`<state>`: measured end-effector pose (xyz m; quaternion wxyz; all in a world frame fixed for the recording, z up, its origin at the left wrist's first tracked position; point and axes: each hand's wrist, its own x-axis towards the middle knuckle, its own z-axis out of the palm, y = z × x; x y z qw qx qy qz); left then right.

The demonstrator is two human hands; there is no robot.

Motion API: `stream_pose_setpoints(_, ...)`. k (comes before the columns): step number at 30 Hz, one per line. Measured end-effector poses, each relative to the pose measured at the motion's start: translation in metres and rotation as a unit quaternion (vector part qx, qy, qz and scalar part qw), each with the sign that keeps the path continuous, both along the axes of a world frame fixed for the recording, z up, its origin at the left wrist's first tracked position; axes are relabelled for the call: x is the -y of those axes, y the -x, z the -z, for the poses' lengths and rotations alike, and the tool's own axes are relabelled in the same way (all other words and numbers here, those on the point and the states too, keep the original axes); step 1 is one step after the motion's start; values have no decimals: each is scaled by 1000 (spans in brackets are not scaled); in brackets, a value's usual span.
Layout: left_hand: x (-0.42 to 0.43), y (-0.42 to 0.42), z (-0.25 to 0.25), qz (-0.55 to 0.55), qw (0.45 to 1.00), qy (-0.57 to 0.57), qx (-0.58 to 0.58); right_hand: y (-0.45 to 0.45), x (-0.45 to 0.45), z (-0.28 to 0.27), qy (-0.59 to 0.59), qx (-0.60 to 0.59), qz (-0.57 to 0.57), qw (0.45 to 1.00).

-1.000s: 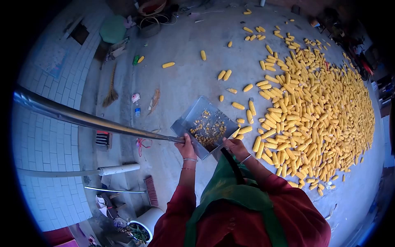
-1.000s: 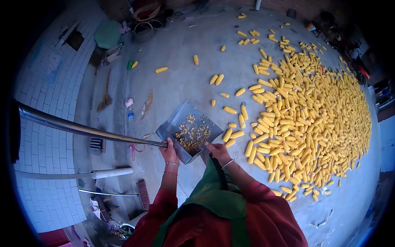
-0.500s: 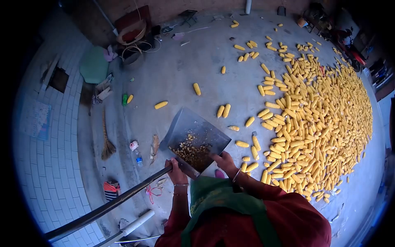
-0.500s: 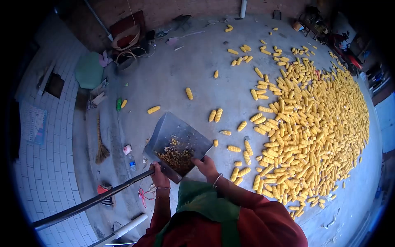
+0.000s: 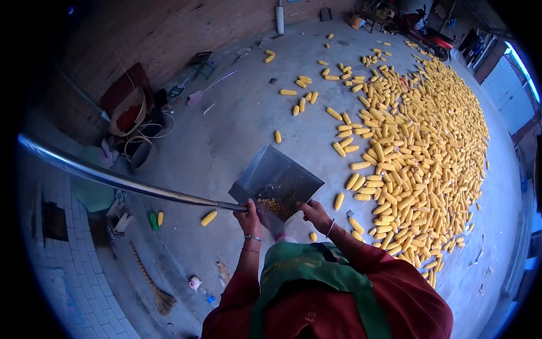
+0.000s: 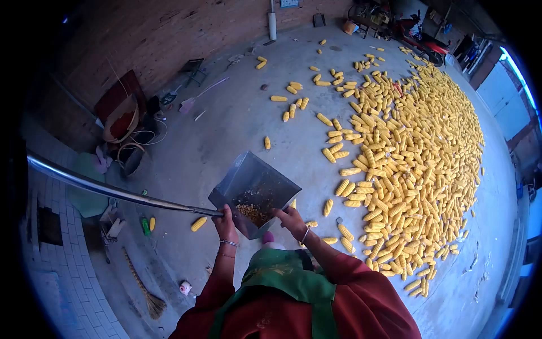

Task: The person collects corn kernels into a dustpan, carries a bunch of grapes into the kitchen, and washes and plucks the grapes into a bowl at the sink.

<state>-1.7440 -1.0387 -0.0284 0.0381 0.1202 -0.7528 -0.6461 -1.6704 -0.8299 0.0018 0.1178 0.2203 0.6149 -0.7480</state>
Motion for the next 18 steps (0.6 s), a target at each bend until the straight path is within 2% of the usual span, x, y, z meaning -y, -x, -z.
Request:
stream_pose_setpoints(3, -23, 91, -10, 63, 998, 2, -30, 55, -7, -13, -8, 12, 70, 997)
stream_pose_setpoints(4, -44, 108, -22, 50, 997, 37, -45, 66, -14, -15, 1, 21, 98, 995)
stream_pose_setpoints(5, -60, 127, -30, 94, 980, 136, -114, 80, -26, -16, 9, 29, 129, 991)
stream_pose_setpoints(7, -92, 168, -33, 187, 954, 172, -157, 103, -49, 0, 6, 38, 170, 985)
stream_pose_setpoints(9, -133, 199, -20, 208, 951, 162, -159, 123, -74, 15, 15, 55, 237, 970)
stream_pose_setpoints(11, -170, 232, -7, 214, 950, 161, -160, 148, -100, 24, 20, 27, 245, 969)
stream_pose_setpoints(13, -206, 274, 8, 229, 946, 140, -182, 182, -125, 26, 80, 26, 287, 954)
stream_pose_setpoints(15, -242, 318, 8, 232, 934, 168, -213, 226, -158, 31, 105, 27, 300, 948)
stream_pose_setpoints(17, -284, 358, 9, 223, 961, 60, -154, 269, -198, 49, 109, 28, 293, 949)
stream_pose_setpoints(18, -302, 381, 5, 230, 972, -46, -6, 293, -217, 48, 98, 31, 286, 953)
